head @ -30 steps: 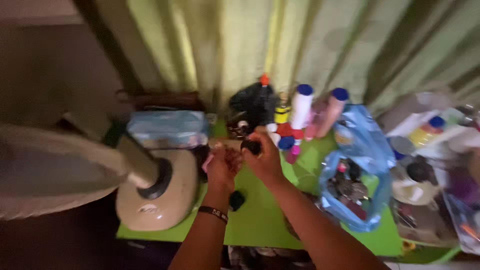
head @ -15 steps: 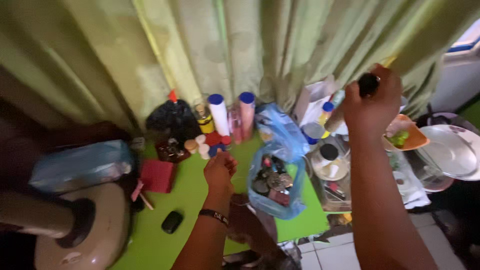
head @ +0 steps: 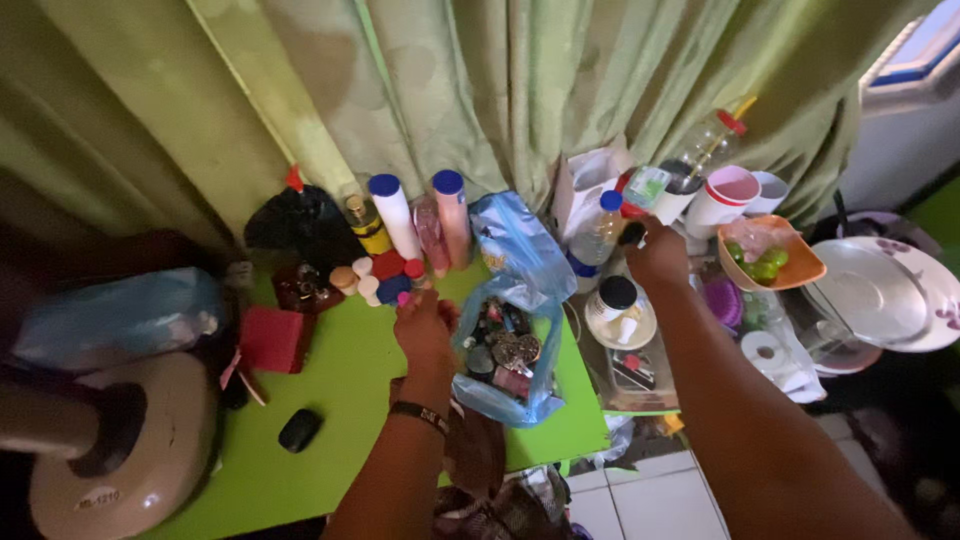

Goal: The person cleans a green tabletop by moving various household items aside and wiping the surface with a brown cloth.

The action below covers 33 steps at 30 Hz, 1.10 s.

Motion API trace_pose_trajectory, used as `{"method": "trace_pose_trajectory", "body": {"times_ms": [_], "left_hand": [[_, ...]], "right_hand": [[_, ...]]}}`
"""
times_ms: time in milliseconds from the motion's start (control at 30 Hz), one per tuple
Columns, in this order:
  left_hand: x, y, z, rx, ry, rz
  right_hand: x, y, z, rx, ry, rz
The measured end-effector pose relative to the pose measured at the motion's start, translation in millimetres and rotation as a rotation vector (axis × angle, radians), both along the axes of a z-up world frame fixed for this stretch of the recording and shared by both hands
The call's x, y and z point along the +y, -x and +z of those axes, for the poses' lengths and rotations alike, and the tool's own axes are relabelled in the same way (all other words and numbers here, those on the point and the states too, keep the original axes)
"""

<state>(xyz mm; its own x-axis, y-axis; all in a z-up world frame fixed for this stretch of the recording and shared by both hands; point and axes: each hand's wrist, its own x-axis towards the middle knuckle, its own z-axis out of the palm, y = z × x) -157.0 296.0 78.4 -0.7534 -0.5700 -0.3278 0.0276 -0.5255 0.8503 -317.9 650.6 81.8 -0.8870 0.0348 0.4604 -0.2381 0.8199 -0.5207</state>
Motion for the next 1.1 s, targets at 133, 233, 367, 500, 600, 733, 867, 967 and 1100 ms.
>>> {"method": "trace_pose_trajectory", "body": {"times_ms": [133, 233, 367, 500, 600, 733, 867, 967, 1100], "left_hand": [[-11.5, -5.3, -11.6, 0.03, 0.01, 0.021], [-26.9, -8.5, -28.2, 0.133, -0.066, 0.074], [-62.7, -21.1, -46.7, 0.089, 0.072, 0.124], [-108.6, -46.1, -42.5, 0.055, -0.019, 0.178], [-143.1, -72.3, -28.9, 0.028, -0.055, 0.181], [-196.5, -101.6, -30.4, 0.019, -0.094, 0.18], [-245.3, -128.6, -58.7, -0.057, -0.072, 0.11], [-273.6, -139.2, -77.9, -0.157, 0.14, -0.065], [-283.5, -140.1, -86.2, -0.205, 0.171, -0.134]], "right_hand": [[2.6, 6.9, -9.6, 0.018, -0.043, -0.078], [-1.7, -8.7, 20.4, 0.189, -0.031, -0.066], [-79.7, -62.4, 85.6, 0.387, 0.423, 0.087], [-189.5, -95.1, 114.5, 0.493, 0.409, 0.371], [-290.5, -100.6, 73.5, -0.246, 0.57, 0.418], [-417.4, -101.4, 3.8, -0.305, 0.149, 0.814], [-493.8, -124.8, -55.3, -0.955, 0.464, 0.579], [-528.9, -138.6, -88.7, -1.054, 0.678, 0.343], [-544.9, -155.3, -107.8, -1.036, 0.948, 0.461]]}}
